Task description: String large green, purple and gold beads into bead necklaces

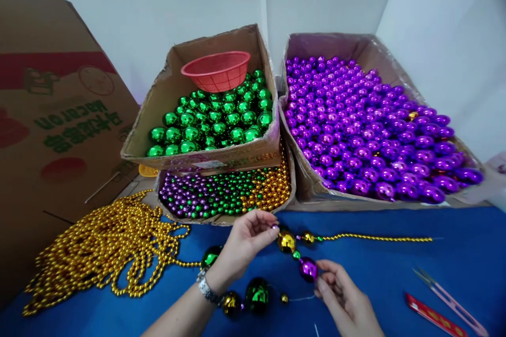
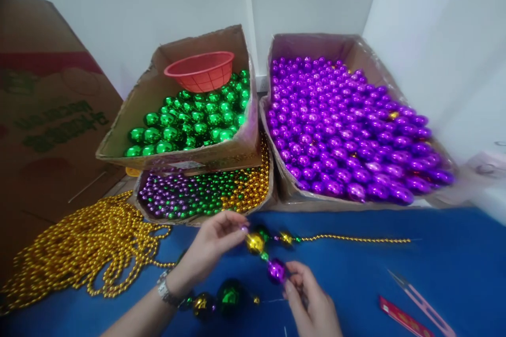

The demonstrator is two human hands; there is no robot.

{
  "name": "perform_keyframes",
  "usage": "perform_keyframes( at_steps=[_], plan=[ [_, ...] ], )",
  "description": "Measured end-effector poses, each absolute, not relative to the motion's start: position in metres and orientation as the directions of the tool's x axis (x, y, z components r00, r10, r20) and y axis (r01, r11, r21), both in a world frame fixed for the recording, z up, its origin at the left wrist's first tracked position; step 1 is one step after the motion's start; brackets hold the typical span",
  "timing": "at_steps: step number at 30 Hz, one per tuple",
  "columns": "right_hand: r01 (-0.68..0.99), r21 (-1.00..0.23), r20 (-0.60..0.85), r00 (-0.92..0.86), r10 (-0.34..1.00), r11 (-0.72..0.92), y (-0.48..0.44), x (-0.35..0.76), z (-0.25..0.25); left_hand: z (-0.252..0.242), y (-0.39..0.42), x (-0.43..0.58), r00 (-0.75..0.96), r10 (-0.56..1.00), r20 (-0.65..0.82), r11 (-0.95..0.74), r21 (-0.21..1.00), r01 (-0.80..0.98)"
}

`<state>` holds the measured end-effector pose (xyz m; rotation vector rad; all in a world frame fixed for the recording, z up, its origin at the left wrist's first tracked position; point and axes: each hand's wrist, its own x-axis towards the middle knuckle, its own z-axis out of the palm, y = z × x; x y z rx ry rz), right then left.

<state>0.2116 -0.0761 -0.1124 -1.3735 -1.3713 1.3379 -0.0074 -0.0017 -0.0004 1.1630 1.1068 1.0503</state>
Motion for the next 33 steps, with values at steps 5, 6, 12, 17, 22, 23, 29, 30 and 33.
perform_keyframes(
  at_steps=[5,6,12,17,22,23,29,30,33],
  plan=[
    [0.135,-0.973,-0.208,-0.149,0.967,-0.188,-0.076,0.219,-0.143,-0.017,-0.011,0.011,0.234,0.963,-0.136,0.145,0.989,-0.020],
    [0.216,-0.966,-0.174,-0.154,0.973,-0.139,-0.076,0.223,-0.142,-0.017,-0.013,0.014,0.256,0.961,-0.100,0.105,0.994,-0.003],
    [0.514,-0.839,0.082,-0.199,0.977,0.175,-0.063,0.241,-0.081,0.015,-0.006,0.028,0.393,0.915,0.094,-0.176,0.968,0.179],
    [0.445,-0.856,0.170,-0.240,0.956,0.264,-0.048,0.234,-0.043,0.047,0.005,0.045,0.407,0.894,0.186,-0.260,0.957,0.133],
    [0.428,-0.867,0.183,-0.202,0.962,0.255,-0.046,0.236,-0.049,0.044,0.006,0.053,0.322,0.926,0.195,-0.219,0.975,0.038],
    [0.424,-0.874,0.175,-0.184,0.967,0.239,-0.047,0.238,-0.049,0.039,0.004,0.053,0.294,0.937,0.187,-0.204,0.979,0.028],
    [0.159,-0.982,0.098,-0.052,0.994,0.105,-0.055,0.242,-0.027,-0.014,-0.022,0.066,0.534,0.818,0.214,-0.370,0.907,0.203],
    [0.113,-0.988,0.101,-0.044,0.994,0.105,-0.057,0.240,-0.023,-0.023,-0.026,0.070,0.599,0.771,0.213,-0.419,0.879,0.227],
    [-0.006,-0.995,0.102,0.005,0.995,0.102,-0.062,0.238,-0.015,-0.047,-0.036,0.082,0.705,0.684,0.186,-0.538,0.781,0.317]
  ],
)
